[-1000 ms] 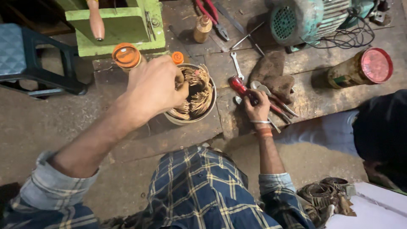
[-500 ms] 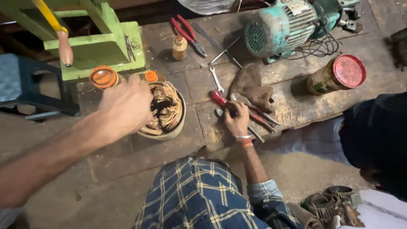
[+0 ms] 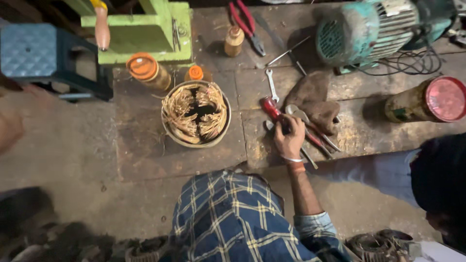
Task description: The person uses pliers and a screwdriver to manipulate and adjust copper windings inside a cylindrical metal component on a workbench. They repeatedly pull, cut, and reposition the wires while occasionally using a cloth to wipe the component.
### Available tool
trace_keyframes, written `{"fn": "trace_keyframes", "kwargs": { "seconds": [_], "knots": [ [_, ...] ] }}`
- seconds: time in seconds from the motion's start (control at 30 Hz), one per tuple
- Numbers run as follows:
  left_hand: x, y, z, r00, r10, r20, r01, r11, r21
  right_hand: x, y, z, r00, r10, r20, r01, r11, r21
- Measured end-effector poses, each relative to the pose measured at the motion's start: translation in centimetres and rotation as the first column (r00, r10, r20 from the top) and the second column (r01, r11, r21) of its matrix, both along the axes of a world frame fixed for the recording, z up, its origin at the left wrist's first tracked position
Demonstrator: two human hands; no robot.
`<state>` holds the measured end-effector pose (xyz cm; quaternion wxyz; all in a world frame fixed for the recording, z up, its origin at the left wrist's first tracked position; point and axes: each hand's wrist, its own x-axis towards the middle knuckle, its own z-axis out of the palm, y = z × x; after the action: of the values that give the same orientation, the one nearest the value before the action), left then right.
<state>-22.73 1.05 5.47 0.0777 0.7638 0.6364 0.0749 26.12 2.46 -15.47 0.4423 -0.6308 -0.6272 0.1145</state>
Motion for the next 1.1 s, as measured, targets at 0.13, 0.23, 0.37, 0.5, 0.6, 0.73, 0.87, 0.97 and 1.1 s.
{"fn": "trace_keyframes", "kwargs": {
  "seconds": [0.13,0.23,0.37,0.5,0.6,0.73,0.87,0.97,1.1],
  "knots": [
    [-1.4,-6.5,-5.2,0.981,0.138,0.136,-0.108,0.972,-0.209,1.1,-0.1,0.9,0.995,0.024,-0.099,-0.03,0.998,-0.06],
    [1.1,-9.2,-9.3,0.921,0.201,0.335,-0.119,0.961,-0.248,3.3,-0.2,1.8,0.995,-0.064,-0.078,0.064,0.998,0.006],
    [6.3,-9.7,-12.9,0.743,0.389,0.545,-0.246,0.915,-0.319,7.0,0.3,2.7,0.835,-0.356,0.419,0.352,0.932,0.09],
    [10.5,-7.8,-13.6,-0.158,0.038,0.987,0.074,0.997,-0.027,7.8,1.5,2.9,0.689,-0.239,0.684,0.3,0.954,0.032],
    [13.8,-7.0,-12.5,-0.799,0.15,0.582,0.246,0.965,0.088,6.8,1.9,3.3,0.816,-0.222,0.534,0.298,0.953,-0.059],
    [17.6,-6.0,-10.3,-0.835,0.2,0.513,0.338,0.922,0.189,6.4,2.4,4.7,0.869,-0.465,-0.171,0.488,0.863,0.134],
    [20.9,-5.9,-8.6,-0.8,0.307,0.515,0.456,0.869,0.19,9.1,2.3,6.9,0.785,-0.255,-0.565,0.448,0.863,0.233],
    [24.3,-5.0,-9.0,-0.716,0.337,0.611,0.552,0.809,0.2,10.2,0.4,8.5,0.819,-0.005,-0.574,0.277,0.879,0.388],
    [31.6,-1.6,-12.4,-0.377,0.245,0.893,0.514,0.858,-0.019,4.5,-5.9,10.3,0.91,0.005,-0.414,0.14,0.937,0.319]
  ]
}}
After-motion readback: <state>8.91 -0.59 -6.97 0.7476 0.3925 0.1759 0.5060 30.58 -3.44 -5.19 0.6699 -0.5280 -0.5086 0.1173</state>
